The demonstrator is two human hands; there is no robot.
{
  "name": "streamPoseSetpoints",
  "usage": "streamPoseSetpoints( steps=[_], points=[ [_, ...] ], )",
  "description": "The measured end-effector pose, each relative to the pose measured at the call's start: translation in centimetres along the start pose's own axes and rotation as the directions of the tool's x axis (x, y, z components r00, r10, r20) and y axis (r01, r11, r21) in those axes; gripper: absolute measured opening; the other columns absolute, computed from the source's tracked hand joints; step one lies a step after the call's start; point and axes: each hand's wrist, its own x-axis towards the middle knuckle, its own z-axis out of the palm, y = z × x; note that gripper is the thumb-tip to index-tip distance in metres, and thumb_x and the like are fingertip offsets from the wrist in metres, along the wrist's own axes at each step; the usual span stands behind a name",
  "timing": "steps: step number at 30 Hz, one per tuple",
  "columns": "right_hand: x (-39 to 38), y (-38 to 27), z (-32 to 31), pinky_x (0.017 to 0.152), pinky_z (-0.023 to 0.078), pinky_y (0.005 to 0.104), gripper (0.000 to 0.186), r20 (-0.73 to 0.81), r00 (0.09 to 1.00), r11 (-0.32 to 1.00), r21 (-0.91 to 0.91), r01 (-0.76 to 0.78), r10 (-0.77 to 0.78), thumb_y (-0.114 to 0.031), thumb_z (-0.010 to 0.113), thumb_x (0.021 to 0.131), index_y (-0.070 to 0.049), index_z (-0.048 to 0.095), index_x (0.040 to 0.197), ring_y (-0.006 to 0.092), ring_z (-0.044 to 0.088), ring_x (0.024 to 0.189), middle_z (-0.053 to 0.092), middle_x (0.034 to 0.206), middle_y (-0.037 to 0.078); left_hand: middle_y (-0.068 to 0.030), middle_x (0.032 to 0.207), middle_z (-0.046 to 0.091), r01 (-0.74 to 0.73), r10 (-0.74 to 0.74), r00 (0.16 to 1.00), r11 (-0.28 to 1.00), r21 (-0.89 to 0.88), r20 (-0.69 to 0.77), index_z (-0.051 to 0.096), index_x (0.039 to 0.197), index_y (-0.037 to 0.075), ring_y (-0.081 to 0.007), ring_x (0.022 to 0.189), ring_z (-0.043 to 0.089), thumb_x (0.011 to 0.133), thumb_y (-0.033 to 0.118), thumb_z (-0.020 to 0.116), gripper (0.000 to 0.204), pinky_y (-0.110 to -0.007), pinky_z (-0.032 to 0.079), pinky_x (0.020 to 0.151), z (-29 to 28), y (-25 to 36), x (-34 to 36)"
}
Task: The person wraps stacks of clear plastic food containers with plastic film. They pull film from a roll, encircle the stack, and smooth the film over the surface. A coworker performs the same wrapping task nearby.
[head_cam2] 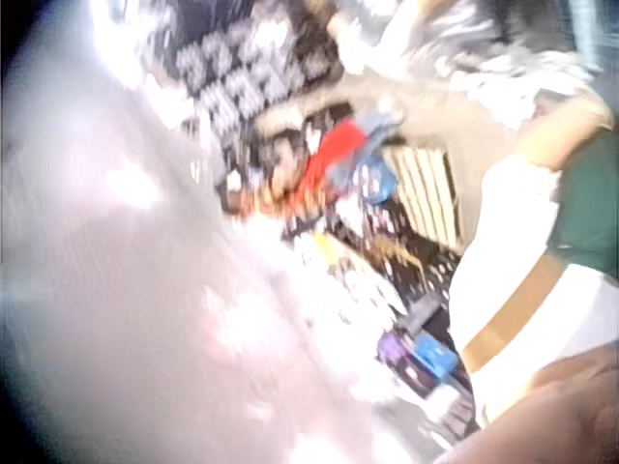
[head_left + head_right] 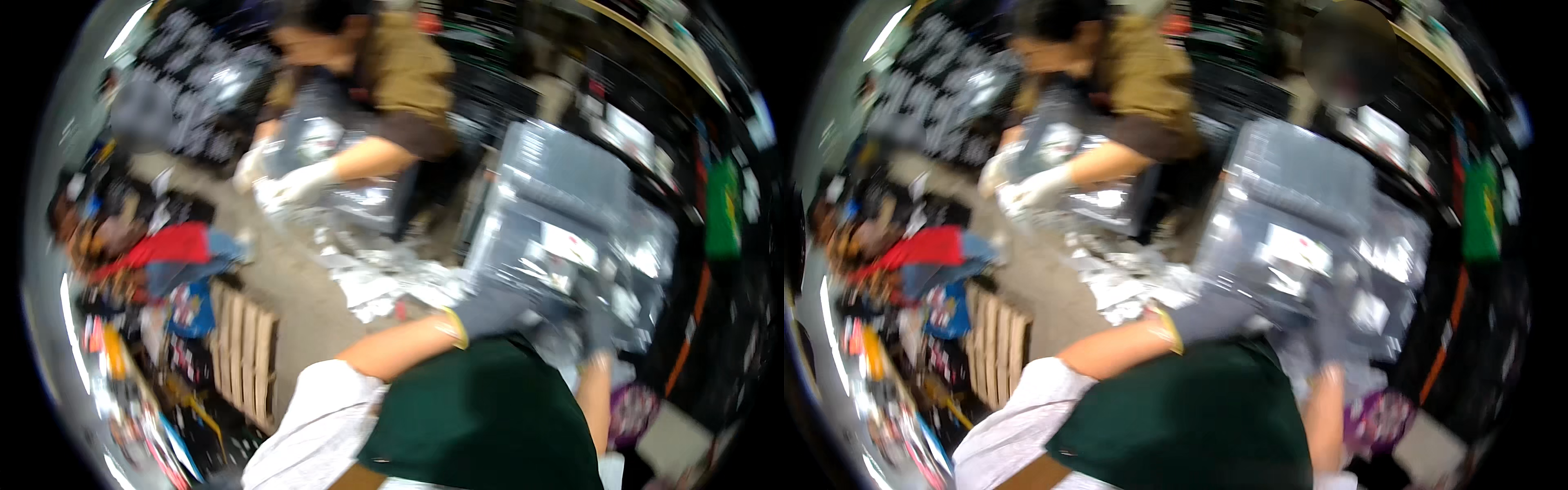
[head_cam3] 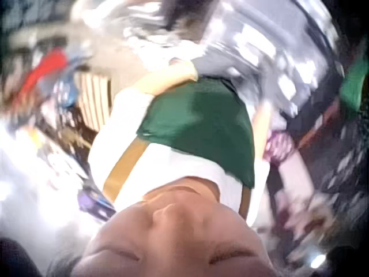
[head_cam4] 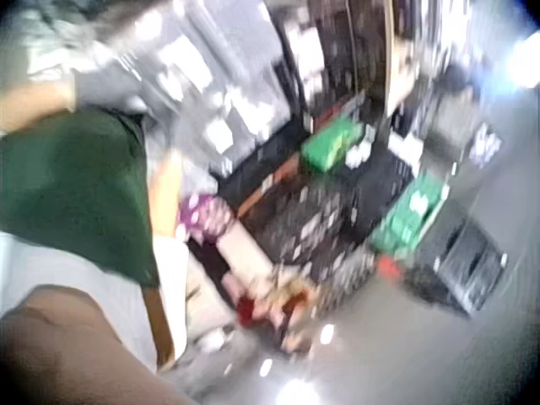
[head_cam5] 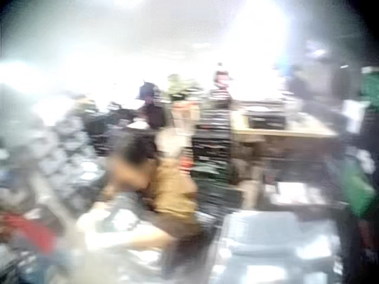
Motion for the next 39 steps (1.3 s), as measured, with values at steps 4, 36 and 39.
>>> streamPoseSetpoints(
  steps=[4,36,39],
  points=[
    [-1.5,2.8,-6.7,0.084,0.045,0.0310,0.039,-0.223,0.949,0.846,-0.528,0.076,-0.225,-0.021,0.059,0.089,0.001,0.054,0.122,0.0199,0.057,0.098,0.061,0.111,0.012,-0.0144,0.130,0.047,0.128,-0.131,0.991,0.951,0.281,-0.007,0.058,0.117,0.013,-0.0330,0.125,0.041,0.082,0.024,0.056,0.036,-0.053,0.023,0.106,0.7,0.2,-0.8],
    [-3.0,-4.6,-0.3,0.085,0.045,0.0293,0.048,0.536,0.837,0.991,-0.117,-0.061,0.115,-0.023,0.064,0.080,0.004,0.056,0.118,0.0171,0.059,0.094,0.063,0.107,0.012,-0.0143,0.095,0.064,0.515,-0.530,0.848,0.828,-0.220,-0.011,0.061,0.103,0.004,-0.0274,0.090,0.061,0.087,0.010,0.052,0.019,-0.034,0.047,0.080,-2.5,1.7,1.2],
    [-3.1,-2.9,0.8,0.075,0.046,0.0309,0.043,0.496,0.868,0.996,-0.084,0.031,0.015,-0.029,0.063,0.082,0.004,0.062,0.108,0.0172,0.060,0.080,0.067,0.090,0.011,-0.0160,0.094,0.064,0.453,-0.463,0.884,0.883,-0.125,-0.064,0.060,0.100,0.003,-0.0297,0.087,0.061,0.092,0.024,0.050,0.024,-0.038,0.047,0.076,-2.9,1.3,1.5]
  ],
)
